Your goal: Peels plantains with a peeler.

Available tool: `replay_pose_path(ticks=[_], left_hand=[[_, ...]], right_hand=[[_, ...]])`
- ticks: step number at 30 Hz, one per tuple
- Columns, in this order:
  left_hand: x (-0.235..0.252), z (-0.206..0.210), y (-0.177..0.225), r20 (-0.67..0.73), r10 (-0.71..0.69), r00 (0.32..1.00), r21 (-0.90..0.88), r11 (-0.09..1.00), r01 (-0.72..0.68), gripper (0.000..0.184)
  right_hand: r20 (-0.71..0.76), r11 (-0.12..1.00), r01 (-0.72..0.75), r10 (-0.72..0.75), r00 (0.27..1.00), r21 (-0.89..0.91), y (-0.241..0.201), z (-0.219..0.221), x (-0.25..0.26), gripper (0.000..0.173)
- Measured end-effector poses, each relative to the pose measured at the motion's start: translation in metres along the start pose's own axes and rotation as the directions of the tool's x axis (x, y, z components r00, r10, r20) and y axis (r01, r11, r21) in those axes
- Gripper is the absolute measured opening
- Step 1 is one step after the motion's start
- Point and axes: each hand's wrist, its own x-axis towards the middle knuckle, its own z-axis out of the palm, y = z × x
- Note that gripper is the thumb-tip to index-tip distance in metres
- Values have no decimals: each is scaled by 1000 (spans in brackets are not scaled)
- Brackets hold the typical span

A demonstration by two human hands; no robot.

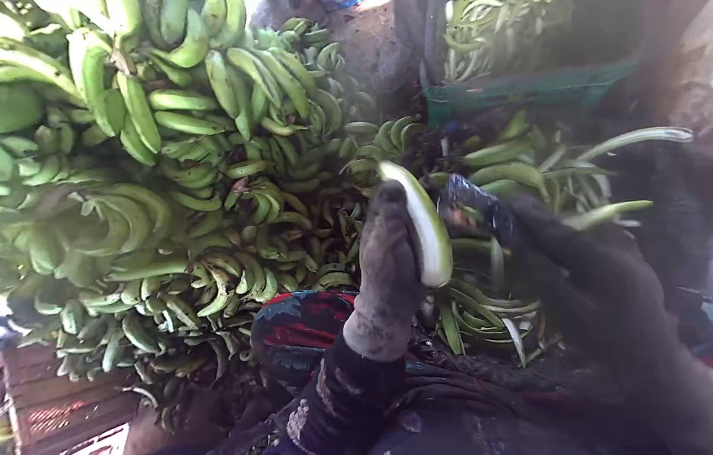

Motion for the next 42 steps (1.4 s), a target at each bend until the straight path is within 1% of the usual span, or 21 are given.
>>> replay_pose_path(ticks=[2,4,6,9,12,16,17,19,21,23,25,26,28,30,33,35,37,38,40,41,42], left_hand=[[11,7,4,-89,72,993,-119,989,-82,44],[8,3,-3,67,34,997,-63,998,-29,41],[-4,-13,-16,313,-98,945,265,964,12,45],[-15,-28,-26,486,-325,811,319,930,182,68],[-9,-24,-19,306,-240,921,11,969,249,48],[10,1,5,-32,-216,976,-288,937,198,58],[10,1,1,18,-151,988,-215,965,151,56],[0,-7,-15,149,-49,988,208,978,17,49],[-14,-16,-29,276,-114,954,516,855,-47,68],[-23,-23,-37,305,-228,925,454,888,69,74],[-22,-27,-32,252,-265,931,292,938,188,79],[-19,-28,-28,198,-261,945,245,946,210,77],[-10,-25,-19,106,-250,962,120,964,238,60],[-2,-12,-8,36,-282,959,16,959,282,45],[3,5,2,-50,-358,933,-129,928,349,53],[-10,1,-6,58,-233,971,81,970,228,45],[-23,-4,-13,217,-198,956,316,941,123,48],[-27,-5,-12,224,-268,937,315,930,191,56],[-25,-9,-8,255,-356,899,127,934,334,58],[-21,-15,-6,248,-377,892,65,925,373,53],[-17,-22,-5,217,-392,894,26,918,396,51]], right_hand=[[-118,992,104,-96,988,64,-11,15,-17,37],[-155,994,110,-105,982,24,-7,21,-14,38],[-63,995,37,-43,997,-89,9,10,7,43],[176,965,-134,175,969,-224,24,-11,30,43],[172,988,-105,124,977,-114,9,-4,13,47],[-102,987,159,-159,982,-13,-10,21,-23,41],[-133,985,170,-172,976,-25,-8,26,-23,39],[-118,989,144,-147,982,-32,5,25,-10,41],[80,995,-2,10,997,-96,13,5,8,45],[361,953,-243,295,885,-184,3,-19,24,44],[433,920,-365,389,813,-142,-5,-20,23,35],[403,936,-343,344,848,-77,-9,-16,17,33],[174,996,-59,46,984,67,-6,0,-6,38],[14,985,116,-119,993,124,0,9,-22,41],[-94,985,152,-144,985,85,-2,9,-36,37],[-99,991,128,-124,987,37,0,11,-26,39],[40,998,21,-19,999,-61,4,1,-4,45],[181,987,-84,108,978,-137,4,-9,5,44],[431,926,-267,362,827,-267,7,-19,11,36],[463,923,-291,379,801,-251,15,-15,1,40],[421,945,-258,320,849,-200,23,-9,-13,44]])
